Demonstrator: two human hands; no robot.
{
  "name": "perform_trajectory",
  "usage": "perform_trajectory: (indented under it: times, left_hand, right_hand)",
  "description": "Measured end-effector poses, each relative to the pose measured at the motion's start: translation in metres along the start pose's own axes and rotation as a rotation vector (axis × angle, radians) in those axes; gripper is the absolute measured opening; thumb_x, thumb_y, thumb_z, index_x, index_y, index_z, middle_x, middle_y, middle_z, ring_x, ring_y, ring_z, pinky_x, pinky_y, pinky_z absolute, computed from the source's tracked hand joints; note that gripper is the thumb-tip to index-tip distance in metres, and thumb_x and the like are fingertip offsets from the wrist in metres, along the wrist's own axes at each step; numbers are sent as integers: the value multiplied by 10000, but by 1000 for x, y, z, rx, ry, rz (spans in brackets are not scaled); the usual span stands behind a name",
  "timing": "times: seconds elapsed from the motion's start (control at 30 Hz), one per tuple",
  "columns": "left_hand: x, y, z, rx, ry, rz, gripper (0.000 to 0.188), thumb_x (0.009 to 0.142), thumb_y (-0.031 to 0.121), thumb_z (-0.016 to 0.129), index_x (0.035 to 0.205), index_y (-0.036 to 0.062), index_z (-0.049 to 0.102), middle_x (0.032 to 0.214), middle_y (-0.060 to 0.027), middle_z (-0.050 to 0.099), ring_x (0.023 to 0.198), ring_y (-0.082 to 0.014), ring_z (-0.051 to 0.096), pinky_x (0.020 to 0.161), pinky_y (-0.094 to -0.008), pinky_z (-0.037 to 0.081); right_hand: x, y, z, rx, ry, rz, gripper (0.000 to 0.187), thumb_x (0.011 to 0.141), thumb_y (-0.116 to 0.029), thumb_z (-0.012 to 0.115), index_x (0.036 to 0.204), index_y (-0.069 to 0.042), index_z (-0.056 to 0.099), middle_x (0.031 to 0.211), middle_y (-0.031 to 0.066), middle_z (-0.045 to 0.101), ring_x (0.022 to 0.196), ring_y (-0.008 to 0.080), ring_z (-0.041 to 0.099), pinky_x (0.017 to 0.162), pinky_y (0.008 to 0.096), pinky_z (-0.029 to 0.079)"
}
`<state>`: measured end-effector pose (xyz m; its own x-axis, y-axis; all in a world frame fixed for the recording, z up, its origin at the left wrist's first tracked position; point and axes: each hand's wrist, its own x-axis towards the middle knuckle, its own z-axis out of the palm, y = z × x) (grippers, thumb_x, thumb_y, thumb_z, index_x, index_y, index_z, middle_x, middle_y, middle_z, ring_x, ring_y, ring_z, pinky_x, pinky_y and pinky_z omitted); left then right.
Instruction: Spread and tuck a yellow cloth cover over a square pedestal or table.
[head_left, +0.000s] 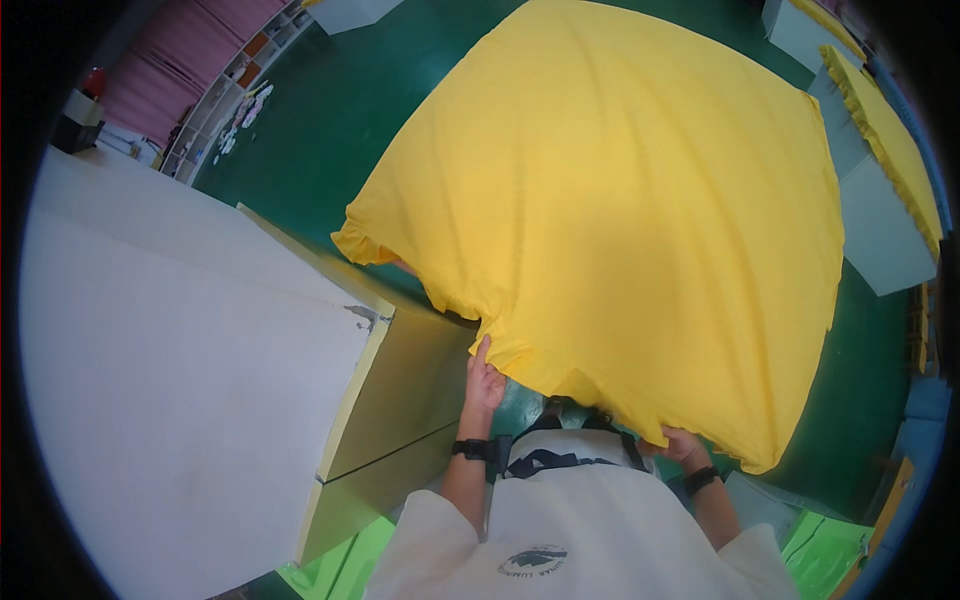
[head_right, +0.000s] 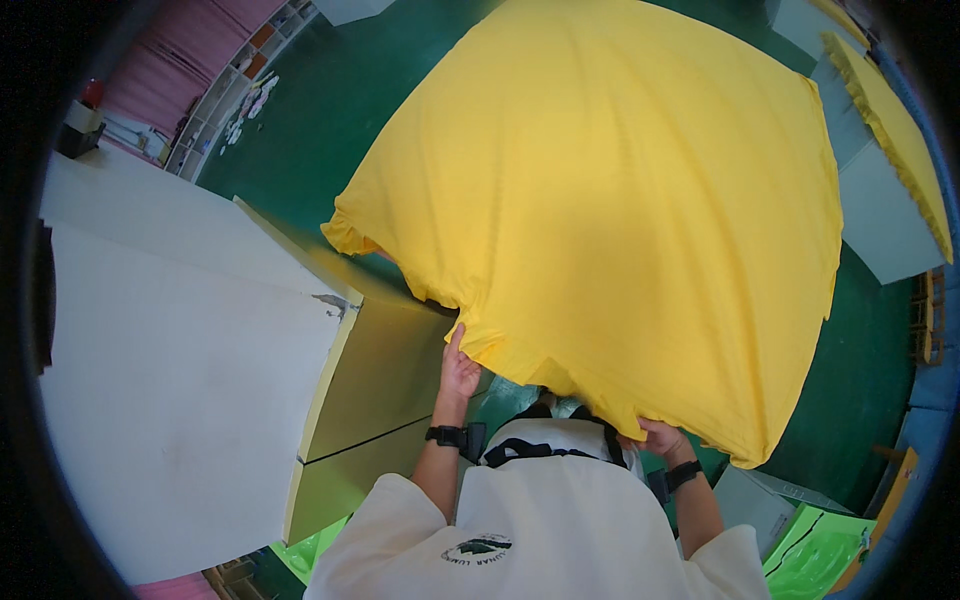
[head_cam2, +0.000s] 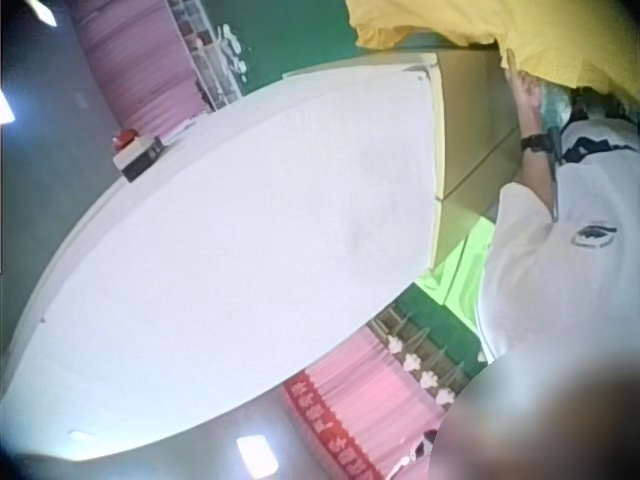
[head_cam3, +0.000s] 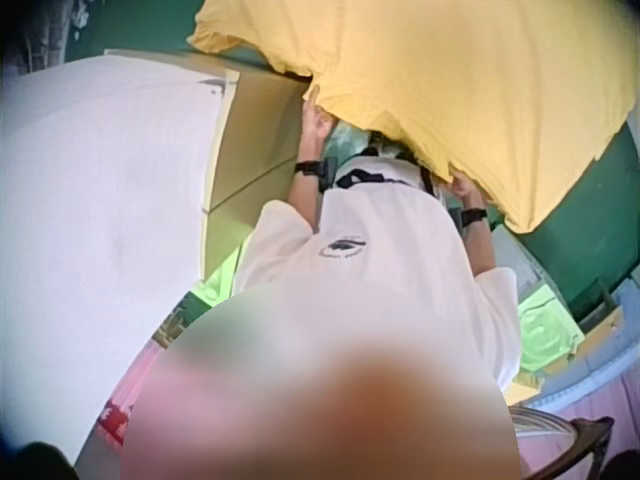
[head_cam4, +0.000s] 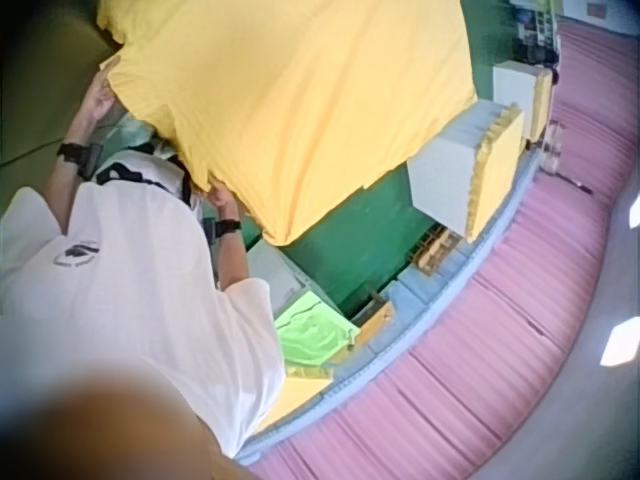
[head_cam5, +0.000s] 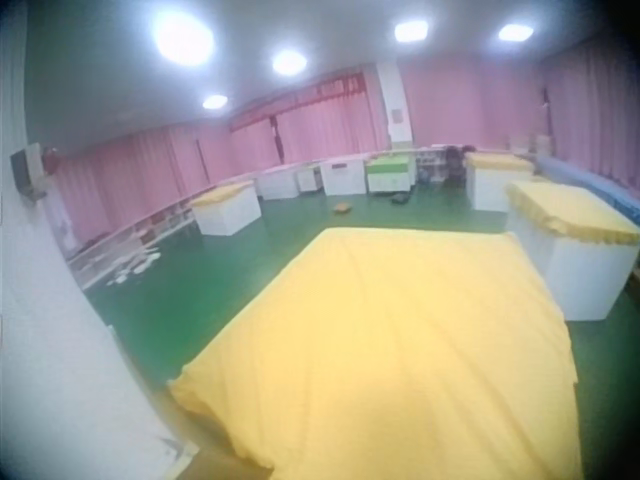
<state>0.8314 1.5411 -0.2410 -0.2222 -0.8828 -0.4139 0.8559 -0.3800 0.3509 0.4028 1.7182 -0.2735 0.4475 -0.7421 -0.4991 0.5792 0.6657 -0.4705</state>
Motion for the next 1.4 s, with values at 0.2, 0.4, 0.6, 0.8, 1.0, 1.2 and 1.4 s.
perform_trajectory:
  times: [0.2, 0.4, 0.6, 0.8, 1.0, 1.2, 1.4]
  left_hand:
    - [13, -20, 9, 456, 346, -78, 193, 960, 296, 635, 921, 112, 592, 582, 29, 506, 451, -81, 489, 480, -255, 510]
    - [15, -5, -17, 776, 462, -165, 140, 971, 207, 546, 920, 78, 562, 948, -120, 681, 727, -188, 629, 668, -318, 558]
    - [-38, 21, -59, 966, 364, -221, 243, 997, 294, 481, 1020, 69, 570, 1013, -106, 669, 872, -196, 640, 797, -343, 541]
    - [-109, 4, -136, 1106, 432, -334, 276, 945, 267, 503, 1107, 59, 584, 1042, -91, 667, 881, -197, 637, 785, -309, 519]
    - [-214, -80, -241, 710, 522, -243, 191, 838, 95, 658, 1008, 12, 634, 1011, -117, 679, 894, -214, 672, 763, -333, 561]
    - [-335, -160, -275, 982, 438, -130, 200, 890, 104, 581, 1043, 0, 655, 1046, -116, 679, 929, -220, 672, 831, -319, 550]
    - [-332, -150, -266, 1209, 413, -237, 214, 908, 128, 555, 1048, -4, 648, 1032, -123, 681, 915, -231, 675, 825, -328, 553]
  right_hand:
    - [18, 1, -42, -198, -219, 309, 404, 985, -407, 520, 1057, -28, 638, 909, 95, 684, 840, 222, 641, 747, 345, 499]
    - [12, 3, -48, -2056, -49, 13, 406, 989, -408, 468, 1129, -77, 657, 1041, 121, 707, 976, 274, 658, 890, 379, 489]
    - [51, -169, 223, -1550, -611, 306, 483, 1003, -449, 459, 926, -26, 680, 884, 94, 716, 803, 246, 654, 778, 367, 509]
    - [221, -184, 354, -2082, -539, -520, 310, 943, -330, 502, 865, -48, 603, 767, 209, 628, 723, 407, 618, 635, 483, 485]
    - [384, -132, 402, -2036, -587, -643, 238, 844, -235, 573, 948, -26, 616, 787, 178, 667, 775, 386, 660, 671, 490, 520]
    - [458, -83, 430, -2054, -524, -809, 341, 829, -182, 606, 1121, -14, 551, 793, 131, 685, 747, 351, 680, 633, 474, 528]
    - [495, -65, 443, -2267, -355, -929, 191, 822, -160, 614, 940, -13, 641, 801, 111, 707, 701, 311, 698, 575, 447, 517]
